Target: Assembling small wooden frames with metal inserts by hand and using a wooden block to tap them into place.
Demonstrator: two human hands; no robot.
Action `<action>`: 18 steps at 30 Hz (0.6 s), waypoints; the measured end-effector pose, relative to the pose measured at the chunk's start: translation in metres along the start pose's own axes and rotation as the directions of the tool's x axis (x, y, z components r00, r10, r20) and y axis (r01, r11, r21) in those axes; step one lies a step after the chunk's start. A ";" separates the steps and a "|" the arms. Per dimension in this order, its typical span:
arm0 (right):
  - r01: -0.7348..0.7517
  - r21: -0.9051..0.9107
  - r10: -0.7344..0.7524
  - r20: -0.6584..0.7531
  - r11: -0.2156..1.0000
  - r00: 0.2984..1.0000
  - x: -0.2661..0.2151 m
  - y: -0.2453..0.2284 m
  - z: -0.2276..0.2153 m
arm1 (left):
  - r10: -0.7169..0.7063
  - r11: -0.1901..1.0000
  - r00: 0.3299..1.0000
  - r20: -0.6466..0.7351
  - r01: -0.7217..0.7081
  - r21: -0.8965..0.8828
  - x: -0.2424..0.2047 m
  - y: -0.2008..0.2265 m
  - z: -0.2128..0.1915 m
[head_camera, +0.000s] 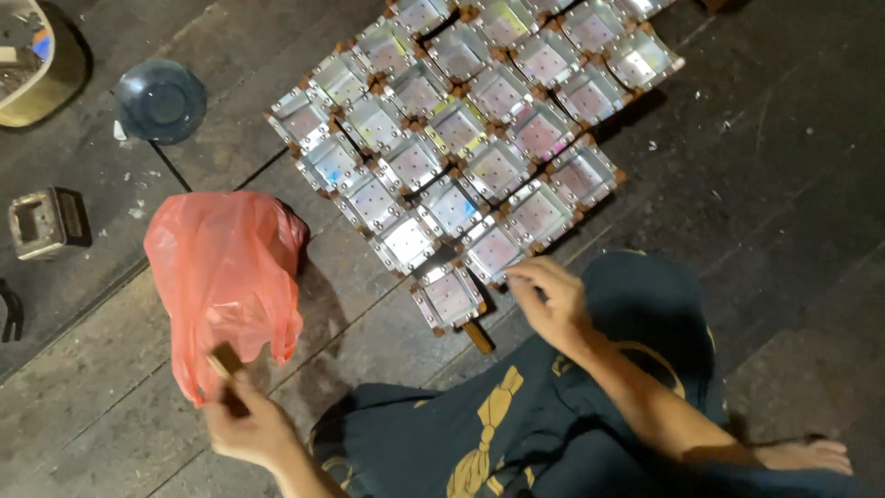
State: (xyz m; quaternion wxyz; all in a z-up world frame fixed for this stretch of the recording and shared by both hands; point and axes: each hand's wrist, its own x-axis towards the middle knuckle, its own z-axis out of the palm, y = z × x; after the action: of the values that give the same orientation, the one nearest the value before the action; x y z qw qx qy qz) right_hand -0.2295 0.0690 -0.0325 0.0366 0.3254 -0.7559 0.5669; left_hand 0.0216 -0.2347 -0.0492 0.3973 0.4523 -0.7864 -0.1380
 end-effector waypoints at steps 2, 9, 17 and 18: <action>0.011 0.080 -0.018 0.090 0.997 0.996 -0.015 -0.017 0.008 | 0.004 0.986 1.000 -0.023 -0.008 -0.168 -0.045 0.035 -0.015; -0.691 0.312 0.370 0.665 0.652 0.649 -0.061 -0.032 0.031 | 0.019 0.902 0.804 0.594 0.243 -0.358 -0.136 0.168 -0.005; -0.435 0.253 0.407 0.156 0.864 0.900 -0.052 -0.003 0.018 | -0.041 0.904 0.940 0.339 0.179 -0.387 -0.123 0.154 0.063; -0.393 0.136 0.378 0.126 0.909 0.917 -0.051 0.005 0.018 | -0.048 0.943 0.915 0.400 0.174 -0.284 -0.115 0.151 0.073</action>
State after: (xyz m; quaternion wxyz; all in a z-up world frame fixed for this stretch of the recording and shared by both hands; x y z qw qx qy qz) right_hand -0.1860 0.0768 -0.0646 -0.1389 0.1986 -0.7585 0.6049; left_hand -0.0925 -0.0668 -0.0666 0.2922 0.3917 -0.7900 -0.3702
